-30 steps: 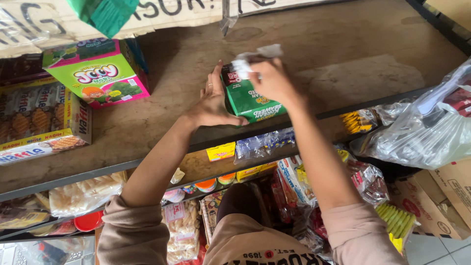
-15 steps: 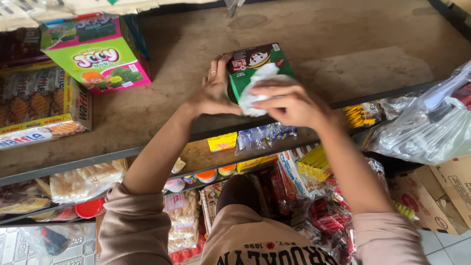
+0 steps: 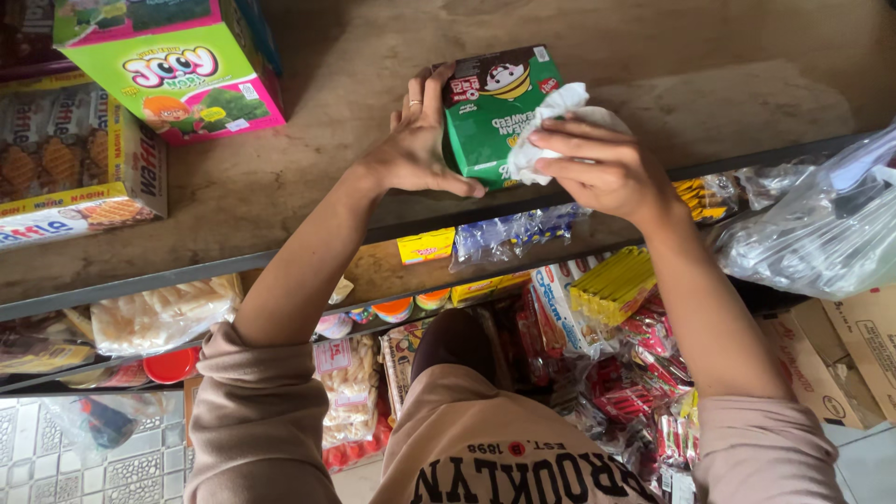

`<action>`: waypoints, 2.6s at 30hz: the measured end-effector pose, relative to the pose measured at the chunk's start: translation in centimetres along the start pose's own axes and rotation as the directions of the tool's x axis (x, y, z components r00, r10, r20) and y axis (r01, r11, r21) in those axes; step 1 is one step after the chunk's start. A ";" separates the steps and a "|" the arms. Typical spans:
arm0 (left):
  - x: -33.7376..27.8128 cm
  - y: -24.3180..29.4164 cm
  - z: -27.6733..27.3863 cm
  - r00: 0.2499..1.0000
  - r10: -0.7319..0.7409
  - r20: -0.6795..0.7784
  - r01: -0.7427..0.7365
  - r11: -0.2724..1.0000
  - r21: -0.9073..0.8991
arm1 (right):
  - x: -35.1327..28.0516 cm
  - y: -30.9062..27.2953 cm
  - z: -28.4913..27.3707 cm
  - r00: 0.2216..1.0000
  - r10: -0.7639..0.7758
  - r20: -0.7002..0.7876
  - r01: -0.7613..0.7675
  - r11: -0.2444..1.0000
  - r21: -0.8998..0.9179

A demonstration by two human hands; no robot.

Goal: The person wipes the surfaces of several snack boxes on a store shelf using a white cloth. They handle a blue Slat Olat box, a green and pink Jocy box, and a green Korean Seaweed box, cleaning each one before placing it back on the shelf.

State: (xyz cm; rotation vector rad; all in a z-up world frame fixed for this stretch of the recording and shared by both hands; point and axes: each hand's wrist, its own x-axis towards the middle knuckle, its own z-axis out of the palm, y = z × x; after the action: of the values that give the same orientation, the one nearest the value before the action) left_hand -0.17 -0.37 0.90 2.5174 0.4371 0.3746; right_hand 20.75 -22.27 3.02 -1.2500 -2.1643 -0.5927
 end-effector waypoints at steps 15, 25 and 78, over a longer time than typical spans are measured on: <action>1.0 -2.2 1.4 0.998 0.049 -0.043 -0.047 0.997 0.054 | 5.0 -4.2 4.3 0.994 -0.103 -0.023 0.104 0.994 0.042; -0.1 -0.7 0.5 0.998 0.062 -0.006 -0.061 0.997 0.045 | 3.3 -3.5 2.3 0.996 -0.086 -0.021 0.086 0.996 -0.001; -0.7 -0.8 -1.0 0.860 0.295 -0.416 -0.384 0.911 -0.148 | 1.2 3.1 2.7 0.469 0.858 -0.209 -0.409 0.421 0.810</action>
State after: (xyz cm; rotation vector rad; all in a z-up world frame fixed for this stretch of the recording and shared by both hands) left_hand -1.34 0.46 1.09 2.2872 0.0740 1.0142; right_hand 22.36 -18.39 2.15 -1.1487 -0.9459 0.1741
